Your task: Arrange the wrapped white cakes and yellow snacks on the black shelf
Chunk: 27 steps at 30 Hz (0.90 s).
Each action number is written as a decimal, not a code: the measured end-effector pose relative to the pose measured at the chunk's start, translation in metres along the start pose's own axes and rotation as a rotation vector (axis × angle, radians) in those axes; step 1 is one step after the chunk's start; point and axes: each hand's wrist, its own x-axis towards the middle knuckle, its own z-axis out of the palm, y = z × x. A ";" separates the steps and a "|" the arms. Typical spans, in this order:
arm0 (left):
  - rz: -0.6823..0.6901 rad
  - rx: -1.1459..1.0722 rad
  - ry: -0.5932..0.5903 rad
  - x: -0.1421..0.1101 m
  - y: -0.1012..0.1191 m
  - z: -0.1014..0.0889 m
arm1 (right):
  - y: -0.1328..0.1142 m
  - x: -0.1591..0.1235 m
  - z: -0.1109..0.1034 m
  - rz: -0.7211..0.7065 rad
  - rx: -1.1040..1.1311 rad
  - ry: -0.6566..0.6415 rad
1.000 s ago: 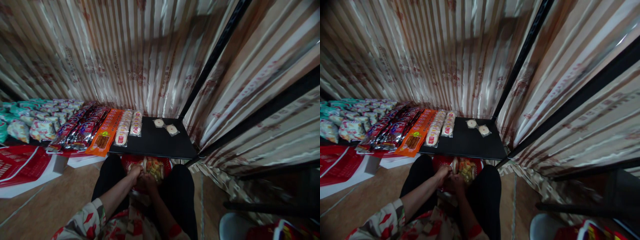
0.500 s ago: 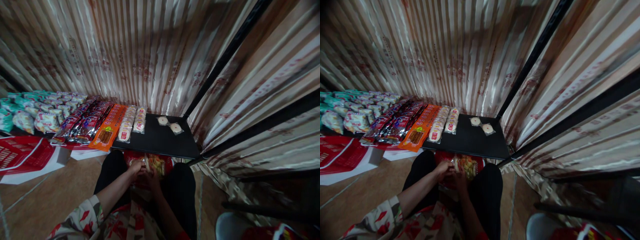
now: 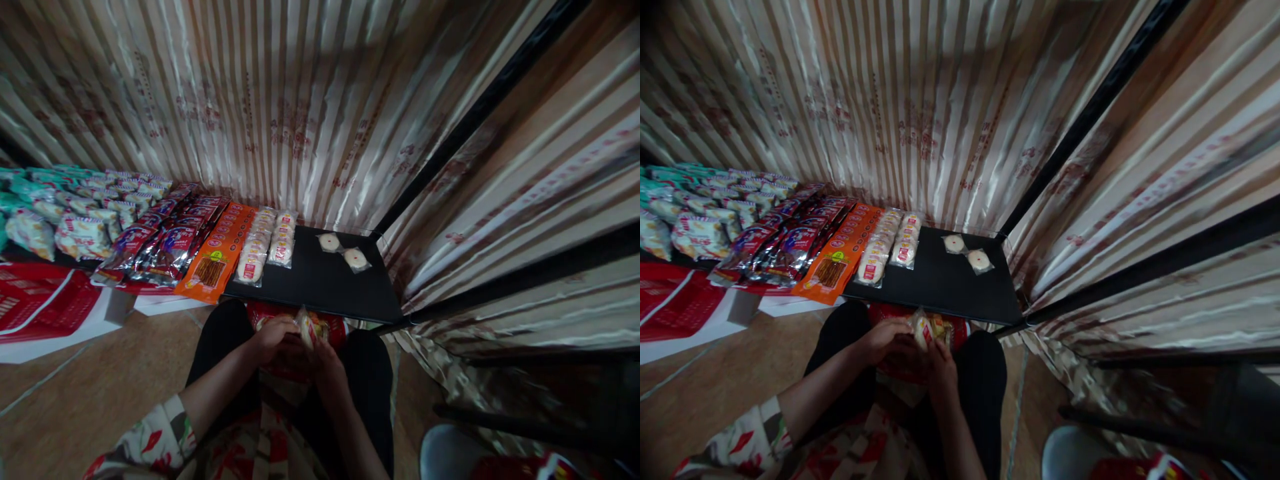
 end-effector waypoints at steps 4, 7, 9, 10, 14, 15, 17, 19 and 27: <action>0.015 -0.045 -0.061 0.003 0.009 0.000 | -0.024 -0.004 0.010 0.158 0.250 -0.065; 0.025 -0.066 -0.049 0.009 0.013 -0.001 | -0.039 -0.005 0.017 0.180 0.325 -0.103; 0.029 -0.072 -0.037 0.012 0.016 -0.002 | -0.044 -0.003 0.020 0.191 0.349 -0.095; 0.036 -0.076 -0.027 0.012 0.018 -0.003 | -0.045 -0.002 0.021 0.193 0.355 -0.092; 0.070 -0.075 0.027 0.010 0.026 -0.006 | -0.043 0.007 0.023 0.186 0.352 -0.076; 0.073 -0.066 0.034 0.008 0.028 -0.007 | -0.042 0.009 0.024 0.183 0.354 -0.071; 0.071 -0.044 0.043 0.005 0.030 -0.008 | -0.038 0.012 0.027 0.178 0.359 -0.072; 0.069 -0.025 0.056 0.002 0.031 -0.006 | -0.034 0.013 0.029 0.169 0.372 -0.073; 0.079 0.017 0.142 -0.005 0.021 0.003 | -0.017 0.010 0.027 0.172 0.381 -0.056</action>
